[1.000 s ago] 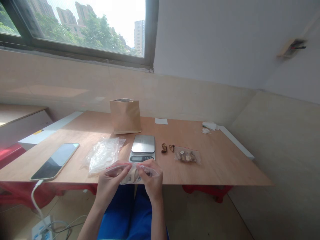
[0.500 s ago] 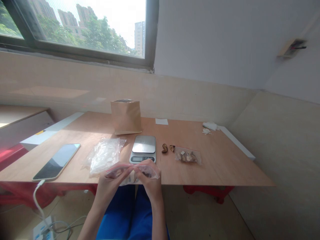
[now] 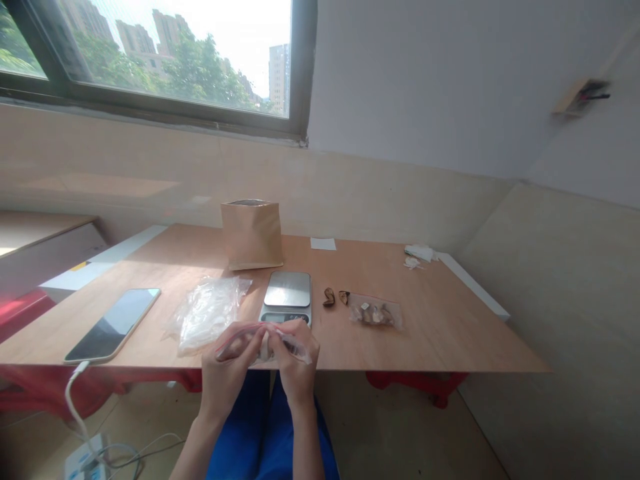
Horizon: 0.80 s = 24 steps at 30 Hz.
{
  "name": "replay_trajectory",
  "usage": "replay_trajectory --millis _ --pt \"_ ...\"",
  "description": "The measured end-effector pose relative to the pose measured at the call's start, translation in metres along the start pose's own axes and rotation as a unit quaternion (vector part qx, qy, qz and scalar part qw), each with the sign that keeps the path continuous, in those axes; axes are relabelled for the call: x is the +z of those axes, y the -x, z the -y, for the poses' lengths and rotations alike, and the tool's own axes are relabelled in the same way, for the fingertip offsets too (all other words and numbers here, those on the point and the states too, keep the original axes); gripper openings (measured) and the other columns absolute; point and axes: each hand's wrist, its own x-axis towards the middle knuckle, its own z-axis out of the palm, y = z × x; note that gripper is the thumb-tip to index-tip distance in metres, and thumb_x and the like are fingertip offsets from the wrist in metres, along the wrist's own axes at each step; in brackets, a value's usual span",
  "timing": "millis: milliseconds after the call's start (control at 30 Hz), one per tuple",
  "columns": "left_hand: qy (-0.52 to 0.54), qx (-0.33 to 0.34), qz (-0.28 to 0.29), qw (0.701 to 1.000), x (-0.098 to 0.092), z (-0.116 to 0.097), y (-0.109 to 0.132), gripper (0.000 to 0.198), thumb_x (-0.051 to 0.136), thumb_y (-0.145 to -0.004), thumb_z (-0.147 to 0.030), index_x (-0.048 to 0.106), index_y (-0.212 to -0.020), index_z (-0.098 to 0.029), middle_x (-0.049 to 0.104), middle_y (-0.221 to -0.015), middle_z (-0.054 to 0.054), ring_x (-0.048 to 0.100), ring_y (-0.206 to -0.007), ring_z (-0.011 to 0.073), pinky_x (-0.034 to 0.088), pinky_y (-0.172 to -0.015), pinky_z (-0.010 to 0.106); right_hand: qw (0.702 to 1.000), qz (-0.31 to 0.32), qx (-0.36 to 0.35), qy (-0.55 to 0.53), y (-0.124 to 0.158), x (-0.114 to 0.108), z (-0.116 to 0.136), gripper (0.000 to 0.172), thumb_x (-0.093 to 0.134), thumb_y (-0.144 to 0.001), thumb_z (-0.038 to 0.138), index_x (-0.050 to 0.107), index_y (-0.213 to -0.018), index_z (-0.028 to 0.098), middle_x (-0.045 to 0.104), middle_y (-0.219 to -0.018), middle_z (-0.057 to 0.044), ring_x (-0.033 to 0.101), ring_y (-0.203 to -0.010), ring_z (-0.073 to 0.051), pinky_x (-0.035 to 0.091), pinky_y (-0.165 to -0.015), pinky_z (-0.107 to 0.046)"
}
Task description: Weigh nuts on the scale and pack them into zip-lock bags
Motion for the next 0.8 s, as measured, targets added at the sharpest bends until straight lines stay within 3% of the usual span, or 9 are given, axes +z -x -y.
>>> replay_trajectory --millis 133,333,533,800 --pt "0.02 -0.037 0.0 0.999 -0.002 0.0 -0.001 0.018 0.062 -0.073 -0.035 0.068 -0.077 -0.019 0.068 -0.075 0.002 0.062 -0.075 0.0175 0.048 -0.071 0.025 0.999 0.028 0.024 -0.015 0.001 -0.004 -0.009 0.018 0.057 -0.081 0.03 0.069 -0.075 0.019 0.066 -0.073 -0.004 0.061 -0.072 -0.017 0.048 -0.069 -0.028" --pt "0.088 -0.108 0.025 0.99 0.001 0.004 -0.002 0.026 0.06 -0.074 -0.04 0.069 -0.079 -0.016 0.069 -0.075 0.003 0.063 -0.076 0.0195 0.049 -0.071 0.027 0.992 0.048 0.105 -0.055 0.002 -0.01 -0.022 0.034 0.05 -0.083 0.042 0.07 -0.077 0.015 0.065 -0.065 -0.005 0.06 -0.062 -0.016 0.047 -0.056 -0.025" --pt "0.166 -0.196 0.016 0.966 0.005 0.019 -0.004 0.038 0.054 -0.076 -0.049 0.068 -0.071 -0.014 0.066 -0.063 0.003 0.062 -0.063 0.0176 0.05 -0.062 0.027 0.988 -0.071 0.122 -0.056 -0.003 -0.012 -0.025 0.039 0.049 -0.082 0.049 0.065 -0.076 0.015 0.064 -0.056 -0.002 0.058 -0.047 -0.014 0.046 -0.05 -0.023" --pt "0.234 -0.265 0.044 0.934 0.01 0.026 -0.007 0.053 0.044 -0.077 -0.061 0.069 -0.07 -0.014 0.068 -0.064 0.008 0.064 -0.066 0.0216 0.051 -0.068 0.035 0.985 -0.104 0.136 -0.013 -0.005 -0.015 -0.028 0.056 0.032 -0.086 0.058 0.058 -0.059 0.016 0.059 -0.044 -0.002 0.057 -0.04 -0.014 0.045 -0.048 -0.024"
